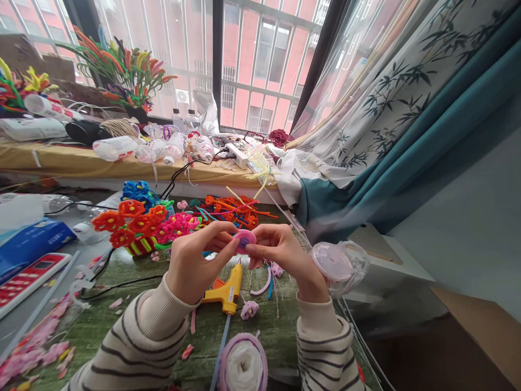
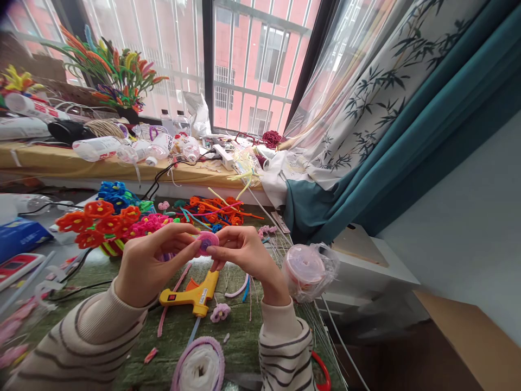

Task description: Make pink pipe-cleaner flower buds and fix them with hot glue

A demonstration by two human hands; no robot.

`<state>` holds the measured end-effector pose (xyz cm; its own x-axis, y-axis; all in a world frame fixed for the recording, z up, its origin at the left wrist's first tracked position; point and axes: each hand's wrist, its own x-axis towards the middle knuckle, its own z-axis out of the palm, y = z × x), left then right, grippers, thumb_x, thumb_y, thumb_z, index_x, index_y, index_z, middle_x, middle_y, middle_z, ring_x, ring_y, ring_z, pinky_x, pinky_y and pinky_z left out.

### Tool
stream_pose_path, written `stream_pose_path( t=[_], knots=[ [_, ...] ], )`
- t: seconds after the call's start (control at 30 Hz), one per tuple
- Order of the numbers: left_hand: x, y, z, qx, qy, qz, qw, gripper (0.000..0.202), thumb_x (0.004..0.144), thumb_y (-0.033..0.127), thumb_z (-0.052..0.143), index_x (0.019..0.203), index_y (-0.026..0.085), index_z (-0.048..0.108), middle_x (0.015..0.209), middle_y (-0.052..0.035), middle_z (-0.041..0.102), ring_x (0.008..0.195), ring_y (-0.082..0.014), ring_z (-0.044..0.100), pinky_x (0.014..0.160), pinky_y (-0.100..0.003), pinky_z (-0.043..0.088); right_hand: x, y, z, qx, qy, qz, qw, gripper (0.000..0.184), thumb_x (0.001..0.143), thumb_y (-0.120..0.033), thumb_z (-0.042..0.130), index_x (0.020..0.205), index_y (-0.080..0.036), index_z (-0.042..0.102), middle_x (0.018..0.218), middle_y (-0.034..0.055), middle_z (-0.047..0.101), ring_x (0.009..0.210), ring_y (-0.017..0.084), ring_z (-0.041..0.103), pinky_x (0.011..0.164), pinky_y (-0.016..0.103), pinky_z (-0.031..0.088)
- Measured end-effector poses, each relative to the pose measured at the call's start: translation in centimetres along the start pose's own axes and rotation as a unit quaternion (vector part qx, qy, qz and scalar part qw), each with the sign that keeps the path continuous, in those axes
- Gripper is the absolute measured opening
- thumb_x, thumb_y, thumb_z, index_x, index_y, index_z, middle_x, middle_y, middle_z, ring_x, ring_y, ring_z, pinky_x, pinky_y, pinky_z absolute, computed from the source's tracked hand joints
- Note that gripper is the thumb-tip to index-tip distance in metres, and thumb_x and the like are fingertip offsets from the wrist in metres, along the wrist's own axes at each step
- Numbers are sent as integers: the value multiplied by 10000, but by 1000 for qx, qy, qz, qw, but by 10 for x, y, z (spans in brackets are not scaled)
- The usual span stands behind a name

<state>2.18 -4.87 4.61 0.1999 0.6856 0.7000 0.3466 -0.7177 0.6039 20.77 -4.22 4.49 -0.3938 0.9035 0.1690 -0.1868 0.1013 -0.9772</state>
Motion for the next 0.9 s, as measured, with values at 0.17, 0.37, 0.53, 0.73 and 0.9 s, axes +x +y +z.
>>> stream_pose_path(
  t=[0.17, 0.37, 0.53, 0.73, 0.9],
  knots=[
    [1, 1, -1, -2, 3, 0, 1000, 88, 808, 191, 726, 874, 154, 680, 661, 21, 732, 540, -85, 698, 555, -116, 582, 0, 1, -1, 8, -9, -2, 1000, 227, 714, -289, 823, 807, -127, 694, 621, -6, 691, 522, 116, 681, 500, 190, 553],
    [0, 0, 1, -26, -1, -15, 1000, 87, 806, 186, 721, 873, 151, 677, 675, 6, 737, 557, -108, 711, 563, -143, 600, 0, 3, -2, -3, -9, -4, 1000, 229, 723, -295, 817, 823, -128, 696, 642, 3, 702, 541, 130, 690, 513, 208, 558],
    [1, 0, 1, -33, -3, -7, 999, 94, 802, 184, 727, 868, 155, 667, 676, 13, 729, 564, -101, 707, 575, -138, 598, -1, 2, -4, -22, 0, -5, 1000, 265, 717, -305, 820, 880, -139, 691, 665, 1, 692, 550, 129, 681, 529, 222, 556],
    [2, 1, 1, -12, 0, 3, 1000, 114, 789, 183, 745, 869, 160, 666, 664, 28, 719, 552, -80, 693, 578, -113, 584, -3, 0, -7, -44, 48, -56, 996, 344, 697, -251, 838, 976, -207, 641, 695, -51, 621, 524, 89, 618, 472, 181, 483],
    [1, 1, 1, -6, -1, 6, 1000, 118, 788, 195, 743, 867, 173, 659, 661, 37, 722, 545, -83, 693, 570, -124, 590, -4, 3, -9, -67, 52, -89, 992, 195, 747, -261, 802, 893, -191, 695, 636, -49, 575, 503, 72, 543, 446, 179, 411]
  ],
)
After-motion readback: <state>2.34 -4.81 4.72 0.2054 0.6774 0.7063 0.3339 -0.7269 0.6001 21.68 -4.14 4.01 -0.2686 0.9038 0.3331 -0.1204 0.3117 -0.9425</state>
